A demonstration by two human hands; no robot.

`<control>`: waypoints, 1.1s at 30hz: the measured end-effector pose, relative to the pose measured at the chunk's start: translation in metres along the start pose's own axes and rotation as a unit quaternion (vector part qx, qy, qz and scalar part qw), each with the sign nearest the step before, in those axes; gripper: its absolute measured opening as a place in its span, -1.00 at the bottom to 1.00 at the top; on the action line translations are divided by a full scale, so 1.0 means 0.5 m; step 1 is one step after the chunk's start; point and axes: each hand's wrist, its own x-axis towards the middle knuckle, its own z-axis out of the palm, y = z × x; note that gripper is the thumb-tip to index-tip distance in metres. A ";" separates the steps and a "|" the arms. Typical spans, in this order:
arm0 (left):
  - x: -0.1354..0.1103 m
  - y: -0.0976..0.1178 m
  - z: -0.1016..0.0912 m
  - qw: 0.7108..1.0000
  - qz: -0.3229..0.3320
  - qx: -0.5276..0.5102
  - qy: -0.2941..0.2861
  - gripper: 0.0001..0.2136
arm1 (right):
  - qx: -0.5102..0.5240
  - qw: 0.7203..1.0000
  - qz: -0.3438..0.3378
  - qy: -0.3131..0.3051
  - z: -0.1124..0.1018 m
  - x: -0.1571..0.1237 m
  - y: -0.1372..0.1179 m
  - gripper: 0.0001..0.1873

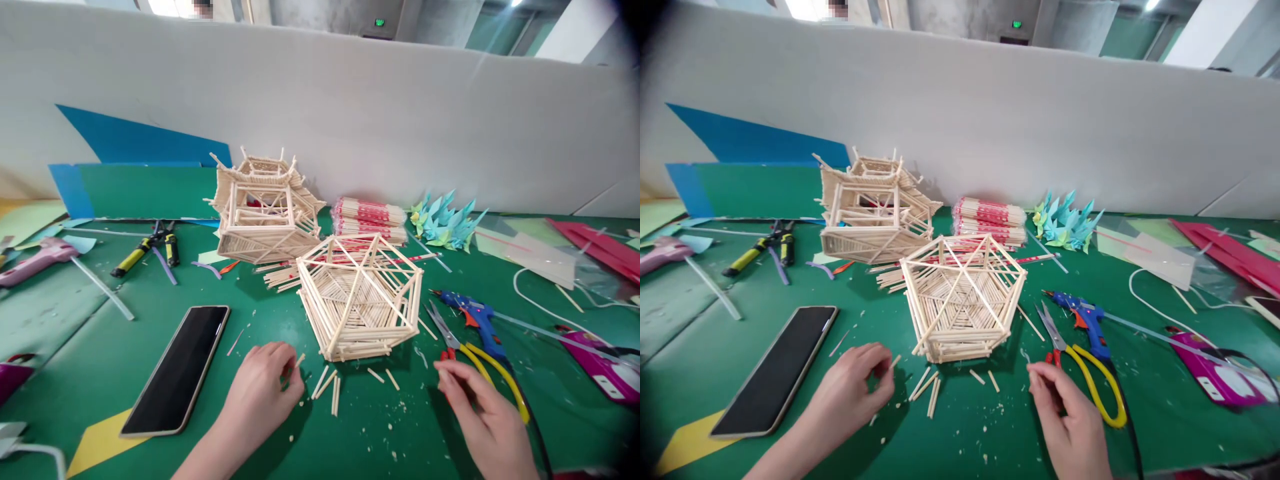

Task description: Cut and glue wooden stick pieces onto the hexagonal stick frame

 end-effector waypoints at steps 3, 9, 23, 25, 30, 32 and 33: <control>-0.032 0.002 -0.020 0.970 -0.070 -0.232 0.023 -0.88 | -0.032 0.996 0.070 0.048 -0.011 0.019 0.044 -0.68; -0.057 0.063 -0.028 0.784 -0.183 -0.593 0.011 -0.87 | -0.039 0.990 0.109 0.077 -0.022 0.062 0.101 -0.64; 0.017 0.081 0.036 0.647 -0.271 -0.696 0.152 -0.86 | 0.307 0.948 0.079 -0.037 0.087 0.270 0.002 -0.45; 0.021 0.086 0.036 0.625 -0.283 -0.713 0.147 -0.85 | 0.350 0.931 0.078 -0.067 0.099 0.282 -0.006 -0.44; 0.022 0.095 0.034 0.585 -0.265 -0.754 0.138 -0.84 | 0.413 0.902 0.087 -0.091 0.100 0.264 -0.018 -0.51; 0.024 0.092 0.032 0.582 -0.262 -0.757 0.141 -0.84 | 0.423 0.897 0.096 -0.086 0.092 0.248 -0.019 -0.55; 0.027 0.089 0.031 0.580 -0.261 -0.758 0.143 -0.84 | 0.426 0.895 0.102 -0.082 0.089 0.239 -0.020 -0.56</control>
